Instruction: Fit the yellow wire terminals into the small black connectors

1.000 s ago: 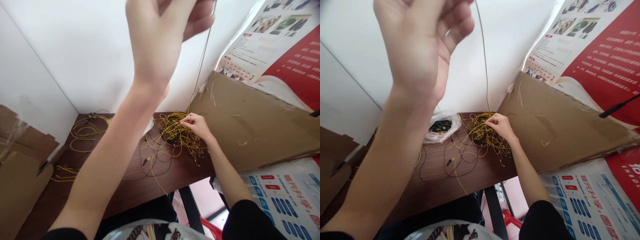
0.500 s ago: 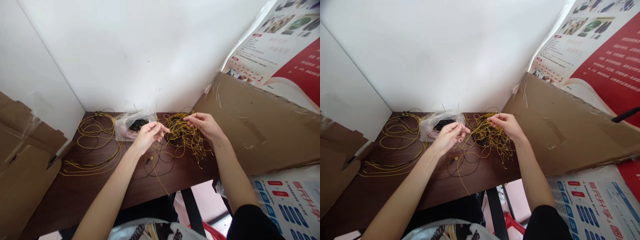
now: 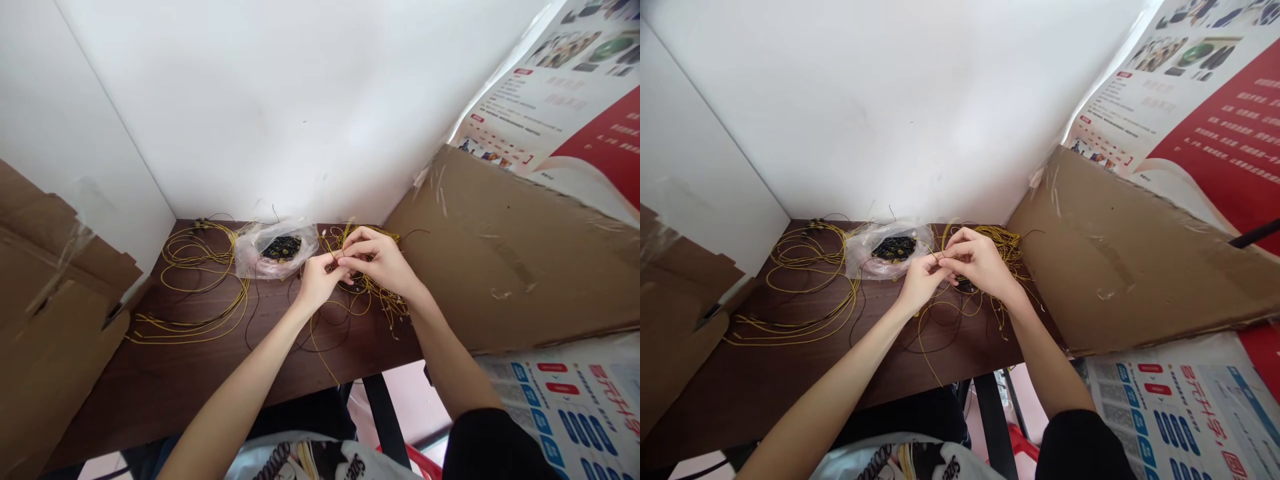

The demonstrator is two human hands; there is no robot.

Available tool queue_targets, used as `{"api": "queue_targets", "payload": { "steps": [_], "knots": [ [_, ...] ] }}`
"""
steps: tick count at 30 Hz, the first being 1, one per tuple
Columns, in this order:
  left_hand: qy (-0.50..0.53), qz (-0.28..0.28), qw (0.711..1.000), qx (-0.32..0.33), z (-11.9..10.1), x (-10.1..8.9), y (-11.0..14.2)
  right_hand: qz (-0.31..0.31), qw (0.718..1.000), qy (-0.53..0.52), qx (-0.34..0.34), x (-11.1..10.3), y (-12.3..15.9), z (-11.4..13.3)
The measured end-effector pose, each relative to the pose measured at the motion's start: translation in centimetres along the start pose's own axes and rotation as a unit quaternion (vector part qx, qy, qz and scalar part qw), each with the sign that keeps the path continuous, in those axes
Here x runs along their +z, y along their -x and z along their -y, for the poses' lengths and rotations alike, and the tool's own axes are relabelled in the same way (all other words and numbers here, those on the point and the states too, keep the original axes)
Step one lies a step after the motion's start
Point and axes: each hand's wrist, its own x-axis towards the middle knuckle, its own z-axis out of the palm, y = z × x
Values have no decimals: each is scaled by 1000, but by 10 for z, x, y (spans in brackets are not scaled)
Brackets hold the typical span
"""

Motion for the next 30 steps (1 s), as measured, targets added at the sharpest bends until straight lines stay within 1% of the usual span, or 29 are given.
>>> {"api": "queue_targets", "payload": {
  "steps": [3, 5, 7, 10, 12, 14, 15, 17, 20, 24, 27, 30],
  "knots": [
    [-28, -4, 1000, 5, 1, 2, -4, -14, 999, 28, -19, 3, 0, 4],
    [-25, -3, 1000, 15, 0, 1, -4, -22, 999, 21, -14, 1, 2, 4],
    [-7, -6, 1000, 22, -1, -1, -3, -40, 999, 1, 8, -5, 5, -1],
    [33, -27, 999, 12, -3, -4, -3, -71, 996, 3, 53, -15, 12, -18],
    [63, -44, 997, 9, -5, -5, -4, -54, 995, 27, 83, -17, 16, -34],
    [87, -52, 995, 14, -8, -4, -7, -9, 994, 26, 103, -15, 18, -50],
    [94, -54, 994, 18, -10, -4, -9, 11, 994, 20, 107, -12, 19, -56],
    [102, -55, 993, 30, -15, -2, -13, 30, 994, 5, 106, -6, 19, -65],
    [97, -53, 992, 54, -25, 2, -18, 28, 994, 2, 107, 1, 19, -70],
    [87, -60, 991, 81, -45, 4, -25, 36, 993, 19, 112, 3, 21, -73],
    [107, -64, 987, 102, -62, 5, -29, 27, 993, 36, 113, 2, 24, -77],
    [138, -57, 984, 98, -80, 6, -32, 29, 991, 52, 118, 1, 27, -80]
  ]
}}
